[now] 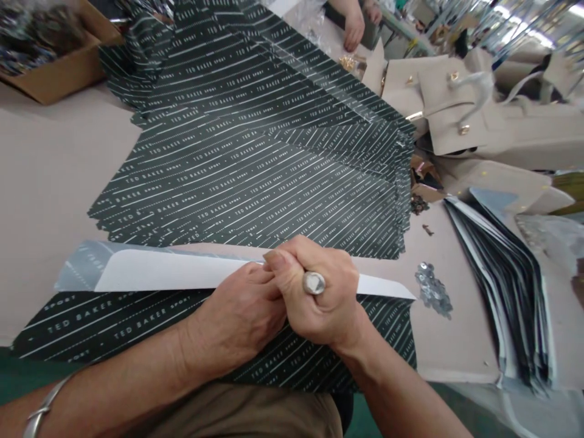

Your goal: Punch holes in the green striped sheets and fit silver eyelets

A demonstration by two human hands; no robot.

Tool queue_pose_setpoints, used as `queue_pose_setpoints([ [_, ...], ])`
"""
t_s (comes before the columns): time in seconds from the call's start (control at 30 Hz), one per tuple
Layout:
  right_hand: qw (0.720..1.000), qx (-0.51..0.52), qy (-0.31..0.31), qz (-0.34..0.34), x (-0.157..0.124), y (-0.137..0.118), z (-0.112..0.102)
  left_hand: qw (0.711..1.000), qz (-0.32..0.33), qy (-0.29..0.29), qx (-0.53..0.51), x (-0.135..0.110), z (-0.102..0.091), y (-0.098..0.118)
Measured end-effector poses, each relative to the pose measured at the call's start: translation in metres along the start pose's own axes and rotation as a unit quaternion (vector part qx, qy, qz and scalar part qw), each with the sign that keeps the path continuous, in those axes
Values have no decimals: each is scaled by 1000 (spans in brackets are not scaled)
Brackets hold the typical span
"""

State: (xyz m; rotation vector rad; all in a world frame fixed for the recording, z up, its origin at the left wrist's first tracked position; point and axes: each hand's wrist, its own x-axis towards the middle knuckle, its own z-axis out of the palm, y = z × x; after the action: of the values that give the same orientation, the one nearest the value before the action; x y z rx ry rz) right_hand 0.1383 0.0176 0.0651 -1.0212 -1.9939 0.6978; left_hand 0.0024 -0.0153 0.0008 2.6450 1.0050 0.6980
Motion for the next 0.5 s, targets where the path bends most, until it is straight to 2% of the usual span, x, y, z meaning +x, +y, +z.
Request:
queue_pose_setpoints([
  [0.1, 994, 79, 47, 59, -1, 2, -13, 1000, 24, -5, -15, -1, -4, -4],
  [0.17, 973, 174, 107, 106, 0, -1, -23, 1000, 15, -10, -14, -2, -5, -4],
  [0.2, 958, 222, 141, 115, 1, -3, -27, 1000, 14, -5, -7, -3, -5, -4],
  [0.3, 918, 318, 223, 86, -1, -5, -27, 1000, 9, -5, 9, -5, -5, -2],
  [0.4, 902, 347, 231, 115, -9, 8, -15, 1000, 7, -17, 18, -6, -6, 0],
  [0.47, 909, 328, 216, 143, -15, 21, -14, 1000, 13, -14, 25, -6, -7, -1],
  [0.5, 921, 293, 212, 144, -17, 28, -19, 999, 18, -8, 31, -5, -8, -1],
])
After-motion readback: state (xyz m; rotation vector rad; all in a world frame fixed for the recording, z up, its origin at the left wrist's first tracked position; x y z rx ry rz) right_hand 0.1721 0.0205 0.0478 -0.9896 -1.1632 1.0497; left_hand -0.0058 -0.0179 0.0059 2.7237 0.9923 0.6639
